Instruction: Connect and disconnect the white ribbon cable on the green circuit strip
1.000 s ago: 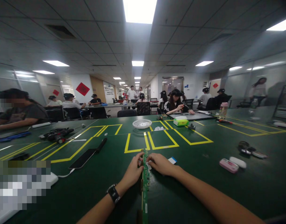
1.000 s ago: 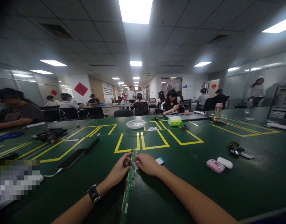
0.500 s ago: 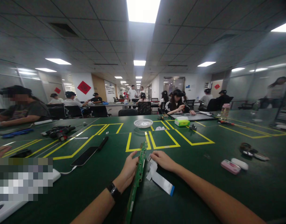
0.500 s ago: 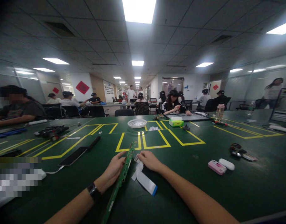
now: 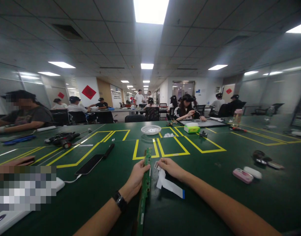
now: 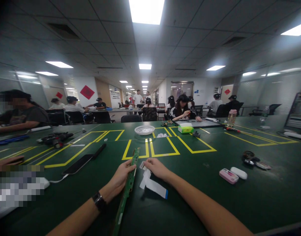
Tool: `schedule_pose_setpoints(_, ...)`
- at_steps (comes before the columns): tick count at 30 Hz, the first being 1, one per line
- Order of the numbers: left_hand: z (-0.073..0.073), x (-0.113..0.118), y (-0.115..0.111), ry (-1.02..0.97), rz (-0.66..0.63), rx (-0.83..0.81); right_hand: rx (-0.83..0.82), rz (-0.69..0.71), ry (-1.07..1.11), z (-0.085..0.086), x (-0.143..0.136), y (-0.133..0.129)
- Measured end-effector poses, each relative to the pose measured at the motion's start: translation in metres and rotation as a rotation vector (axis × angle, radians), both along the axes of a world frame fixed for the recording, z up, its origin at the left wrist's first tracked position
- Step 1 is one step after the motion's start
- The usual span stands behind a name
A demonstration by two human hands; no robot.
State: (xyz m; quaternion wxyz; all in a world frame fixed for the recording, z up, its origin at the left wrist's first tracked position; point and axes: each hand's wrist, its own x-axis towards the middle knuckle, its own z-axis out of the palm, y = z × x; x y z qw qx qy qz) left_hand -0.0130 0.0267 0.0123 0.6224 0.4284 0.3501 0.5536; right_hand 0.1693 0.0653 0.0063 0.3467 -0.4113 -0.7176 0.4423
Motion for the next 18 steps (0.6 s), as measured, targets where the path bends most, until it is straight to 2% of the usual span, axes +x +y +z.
schedule_pose_setpoints(4,0.002,0.0,-0.002,-0.027,0.001,0.059,-0.037,-0.051,0.016,0.0,-0.001,0.0)
schedule_pose_setpoints(9,0.001,0.001,-0.006,0.093,0.11,0.041,-0.093,-0.039,-0.034,0.005,-0.003,-0.004)
schedule_pose_setpoints(18,0.001,0.001,-0.01,0.16,0.119,0.075,-0.103,-0.01,-0.028,0.007,-0.003,-0.007)
